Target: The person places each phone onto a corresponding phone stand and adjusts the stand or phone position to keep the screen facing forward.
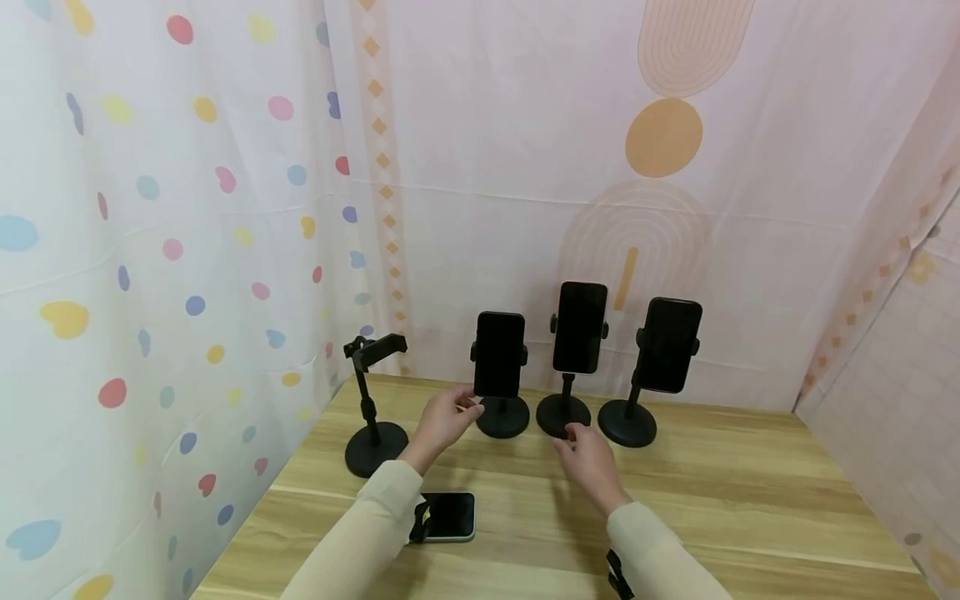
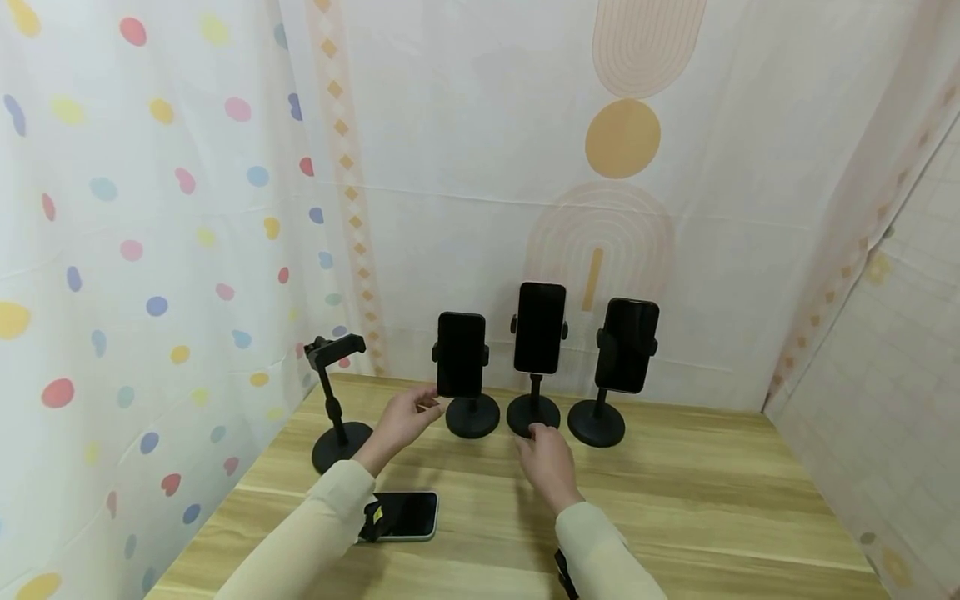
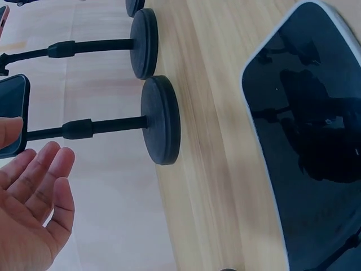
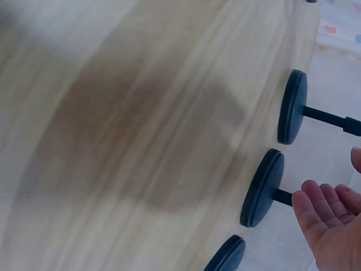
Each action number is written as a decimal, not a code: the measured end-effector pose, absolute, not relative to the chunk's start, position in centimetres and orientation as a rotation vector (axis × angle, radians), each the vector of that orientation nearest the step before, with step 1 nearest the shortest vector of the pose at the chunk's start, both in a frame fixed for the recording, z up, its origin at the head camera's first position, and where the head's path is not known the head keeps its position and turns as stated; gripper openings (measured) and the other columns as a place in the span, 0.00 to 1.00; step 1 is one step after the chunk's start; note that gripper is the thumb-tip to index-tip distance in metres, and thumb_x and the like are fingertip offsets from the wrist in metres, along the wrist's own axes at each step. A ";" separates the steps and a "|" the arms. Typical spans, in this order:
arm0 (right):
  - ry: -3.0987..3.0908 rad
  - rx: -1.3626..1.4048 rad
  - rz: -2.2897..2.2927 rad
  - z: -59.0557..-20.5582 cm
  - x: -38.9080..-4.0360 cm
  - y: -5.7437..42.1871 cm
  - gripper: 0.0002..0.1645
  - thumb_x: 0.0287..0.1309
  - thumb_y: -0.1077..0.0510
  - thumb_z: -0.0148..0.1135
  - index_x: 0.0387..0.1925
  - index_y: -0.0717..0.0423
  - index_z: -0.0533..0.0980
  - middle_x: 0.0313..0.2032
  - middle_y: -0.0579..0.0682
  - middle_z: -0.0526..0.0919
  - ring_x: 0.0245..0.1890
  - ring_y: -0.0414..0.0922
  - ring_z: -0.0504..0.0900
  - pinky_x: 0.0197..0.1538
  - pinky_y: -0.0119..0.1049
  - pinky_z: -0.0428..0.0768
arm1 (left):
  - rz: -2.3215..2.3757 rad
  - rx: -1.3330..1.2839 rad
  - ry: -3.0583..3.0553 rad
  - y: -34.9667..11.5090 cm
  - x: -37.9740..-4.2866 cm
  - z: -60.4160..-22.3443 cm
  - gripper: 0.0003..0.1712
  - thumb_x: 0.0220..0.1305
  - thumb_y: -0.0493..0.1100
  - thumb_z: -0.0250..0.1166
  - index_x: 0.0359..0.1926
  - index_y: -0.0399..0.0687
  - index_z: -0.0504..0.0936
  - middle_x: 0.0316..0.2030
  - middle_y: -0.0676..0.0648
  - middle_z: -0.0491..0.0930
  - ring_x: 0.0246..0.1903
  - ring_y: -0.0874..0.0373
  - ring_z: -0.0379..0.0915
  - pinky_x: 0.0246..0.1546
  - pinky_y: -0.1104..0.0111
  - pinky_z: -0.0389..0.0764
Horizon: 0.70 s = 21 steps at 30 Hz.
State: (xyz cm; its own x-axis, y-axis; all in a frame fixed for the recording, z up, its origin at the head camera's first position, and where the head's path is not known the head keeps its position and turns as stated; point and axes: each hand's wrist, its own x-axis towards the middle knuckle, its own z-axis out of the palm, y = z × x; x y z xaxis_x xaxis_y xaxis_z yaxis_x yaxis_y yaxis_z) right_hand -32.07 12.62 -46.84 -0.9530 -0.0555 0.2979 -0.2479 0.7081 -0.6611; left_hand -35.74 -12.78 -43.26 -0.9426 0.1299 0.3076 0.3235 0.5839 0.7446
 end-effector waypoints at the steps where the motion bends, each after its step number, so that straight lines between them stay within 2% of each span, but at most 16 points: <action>1: -2.669 0.236 1.075 -47.0 -31.9 12.7 0.24 0.67 0.57 0.62 0.57 0.71 0.75 0.49 0.64 0.81 0.48 0.59 0.81 0.50 0.53 0.78 | -1.277 -0.378 -2.602 -12.8 -35.7 -43.3 0.19 0.68 0.39 0.64 0.57 0.35 0.80 0.43 0.41 0.83 0.42 0.45 0.81 0.44 0.52 0.80; 9: -2.706 0.259 0.943 -47.4 -31.1 13.3 0.22 0.65 0.58 0.63 0.52 0.73 0.77 0.47 0.64 0.81 0.46 0.59 0.81 0.49 0.53 0.79 | -1.171 -0.451 -2.683 -12.9 -35.5 -43.8 0.16 0.67 0.40 0.65 0.53 0.37 0.82 0.41 0.43 0.84 0.40 0.49 0.80 0.42 0.55 0.81; 16: -2.769 0.268 0.857 -47.9 -30.4 13.9 0.23 0.65 0.57 0.63 0.55 0.70 0.77 0.49 0.64 0.81 0.51 0.61 0.79 0.53 0.54 0.77 | -0.971 -0.534 -2.807 -13.1 -35.1 -44.5 0.15 0.67 0.43 0.66 0.50 0.38 0.84 0.38 0.46 0.83 0.37 0.53 0.79 0.40 0.56 0.80; 21: -2.803 0.254 0.843 -48.2 -29.8 14.6 0.24 0.65 0.56 0.63 0.56 0.69 0.76 0.51 0.66 0.80 0.53 0.62 0.78 0.54 0.56 0.76 | -0.819 -0.599 -2.858 -13.2 -34.7 -44.8 0.15 0.64 0.40 0.65 0.48 0.37 0.85 0.38 0.44 0.83 0.35 0.53 0.78 0.40 0.56 0.80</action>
State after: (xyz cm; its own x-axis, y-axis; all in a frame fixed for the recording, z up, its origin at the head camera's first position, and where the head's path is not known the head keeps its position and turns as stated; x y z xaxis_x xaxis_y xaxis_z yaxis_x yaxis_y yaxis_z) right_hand -29.81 14.59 -48.18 -0.9645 -0.1054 0.2420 -0.2215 0.8221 -0.5245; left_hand -34.66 -13.17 -44.76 -0.9164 0.3416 0.2084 0.4002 0.7770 0.4860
